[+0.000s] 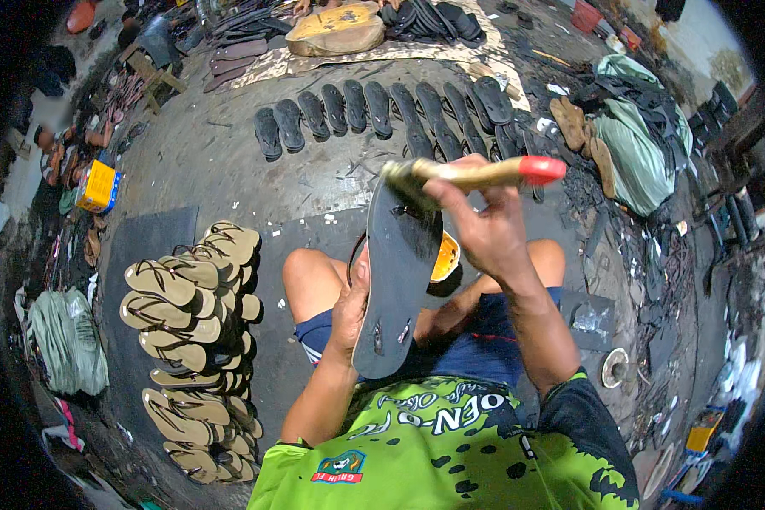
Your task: The person sits on the floor and repeatedly applies a yellow substance from a container onto the soles of flip-flops using a brush. They handle each flip-flop individually, brush the sole, and place it aside.
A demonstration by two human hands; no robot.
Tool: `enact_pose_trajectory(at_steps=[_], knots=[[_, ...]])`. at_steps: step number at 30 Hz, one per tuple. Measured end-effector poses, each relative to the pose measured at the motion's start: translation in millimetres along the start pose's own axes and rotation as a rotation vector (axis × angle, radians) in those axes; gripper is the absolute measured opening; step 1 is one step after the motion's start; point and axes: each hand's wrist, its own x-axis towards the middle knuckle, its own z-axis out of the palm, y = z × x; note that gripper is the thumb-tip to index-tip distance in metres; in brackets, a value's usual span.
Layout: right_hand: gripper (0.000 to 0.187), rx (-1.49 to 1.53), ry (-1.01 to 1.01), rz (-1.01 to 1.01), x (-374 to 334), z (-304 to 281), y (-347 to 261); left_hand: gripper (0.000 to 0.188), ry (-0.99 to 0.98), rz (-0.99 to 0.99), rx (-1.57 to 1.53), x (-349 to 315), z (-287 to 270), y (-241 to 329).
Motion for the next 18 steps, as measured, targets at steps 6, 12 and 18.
enact_pose_trajectory(at_steps=[6, 12, 18], knots=[[0.014, 0.086, -0.326, -0.123, -25.7, -0.2, -24.0, 0.053, -0.01, 0.032, -0.187, 2.3, -7.2, 1.1], [0.023, -0.186, 0.068, 0.141, 9.0, -21.4, -10.8, 0.058, 0.026, 0.122, 0.199, -15.3, 22.8, 14.0], [0.021, -0.185, 0.195, 0.051, -34.5, 11.2, -17.6, 0.05, 0.064, 0.222, 0.295, -6.3, 30.1, 16.6]])
